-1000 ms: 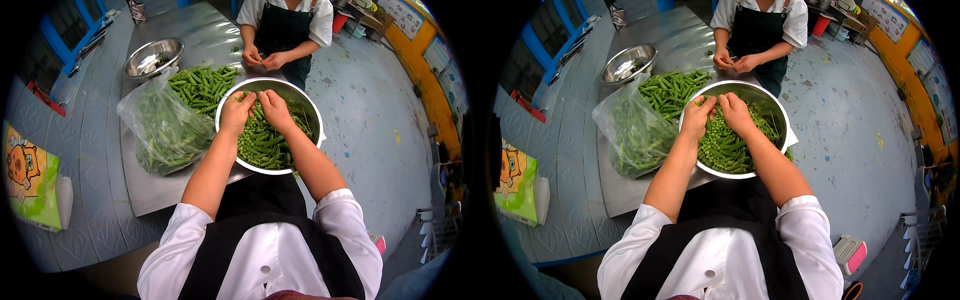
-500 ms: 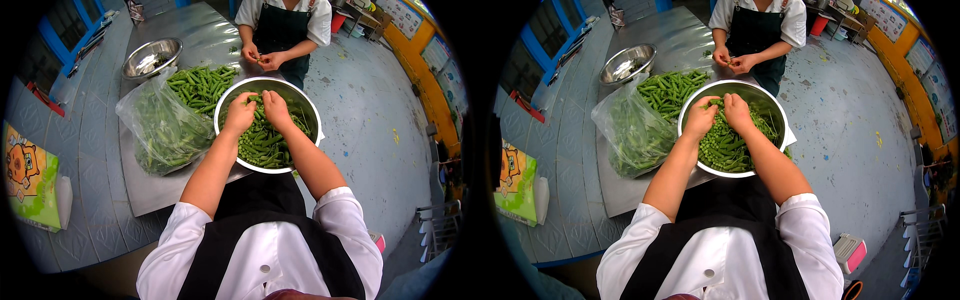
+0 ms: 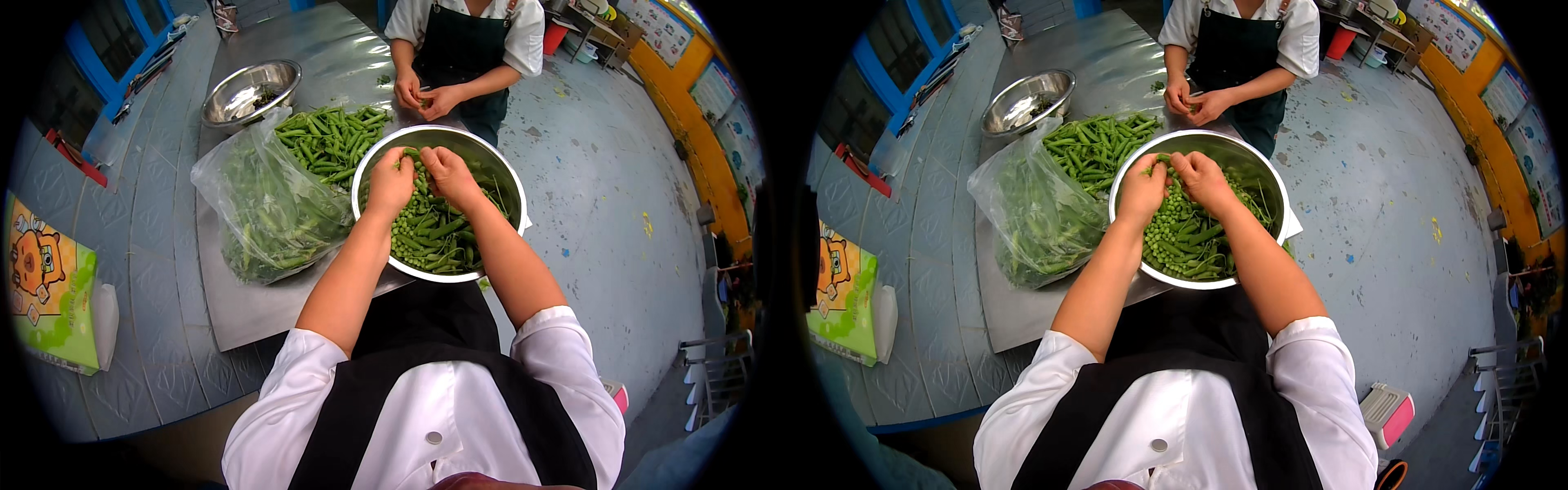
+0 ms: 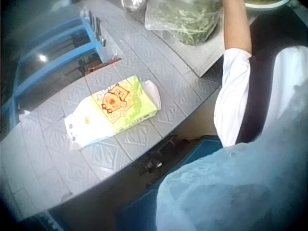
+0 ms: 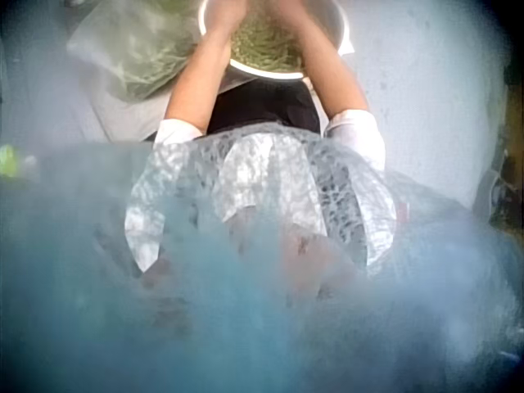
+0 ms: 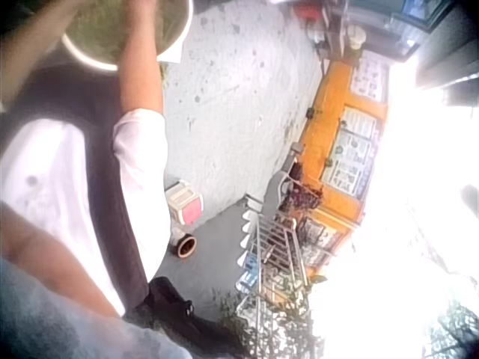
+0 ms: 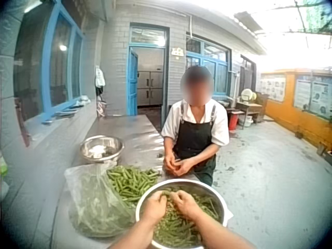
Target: The person stands at a stainless steel table and shells green peas by hand, placing the peas into a large metal bowl. Another person in an apron is visible in the background, also shelling peas. The recorder occasionally reaches into a plastic bag to retrieve more pea pods.
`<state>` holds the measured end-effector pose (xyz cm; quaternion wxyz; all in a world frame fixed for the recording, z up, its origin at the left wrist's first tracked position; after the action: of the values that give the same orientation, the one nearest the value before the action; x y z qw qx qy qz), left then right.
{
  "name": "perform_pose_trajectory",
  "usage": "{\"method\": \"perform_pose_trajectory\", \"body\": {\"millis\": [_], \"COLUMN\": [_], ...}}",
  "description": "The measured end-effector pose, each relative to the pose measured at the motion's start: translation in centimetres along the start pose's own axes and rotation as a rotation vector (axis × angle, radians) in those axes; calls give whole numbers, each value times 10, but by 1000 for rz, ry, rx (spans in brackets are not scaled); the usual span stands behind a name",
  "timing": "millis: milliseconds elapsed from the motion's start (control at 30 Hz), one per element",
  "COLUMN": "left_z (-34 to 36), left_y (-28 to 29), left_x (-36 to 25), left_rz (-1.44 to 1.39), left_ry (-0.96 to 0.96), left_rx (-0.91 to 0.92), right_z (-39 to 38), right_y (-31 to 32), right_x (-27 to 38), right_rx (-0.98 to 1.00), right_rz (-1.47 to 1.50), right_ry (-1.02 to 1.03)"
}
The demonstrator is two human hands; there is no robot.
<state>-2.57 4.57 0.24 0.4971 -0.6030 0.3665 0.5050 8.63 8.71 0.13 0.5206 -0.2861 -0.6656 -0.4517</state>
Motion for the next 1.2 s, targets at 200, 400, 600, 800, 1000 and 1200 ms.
{"method": "perform_pose_trajectory", "body": {"millis": [200, 400, 600, 800, 1000, 1200], "left_z": [-4, -4, -1, 6, -2, -4], "left_y": [-1, 0, 0, 16, 16, 19], "left_x": [-6, -8, -5, -6, -17, -21], "left_rz": [-17, 101, 138, 139, 105, 108], "left_ry": [-170, -135, -291, -395, -399, -534], "left_rx": [-35, 17, 7, -135, -194, -236], "right_z": [4, 2, 6, -1, 1, 0], "right_y": [7, 9, 9, 5, 5, 0], "right_x": [10, 2, -5, 4, 3, 5], "right_rx": [-13, 22, 149, 219, 208, 242], "right_rz": [-74, -12, 44, 248, 163, -19], "right_ry": [174, 23, 30, -26, 22, 105]}}
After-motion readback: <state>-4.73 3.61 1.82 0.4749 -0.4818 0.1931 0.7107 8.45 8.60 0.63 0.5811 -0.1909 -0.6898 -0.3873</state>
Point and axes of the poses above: each hand's wrist, its own z-axis towards the middle knuckle, its own y-axis out of the back of the hand, x = y × z, the point moved 7 cm from there along z, towards the middle knuckle, and after that the axes turned 14 degrees about -z, right-handed, at the moved point
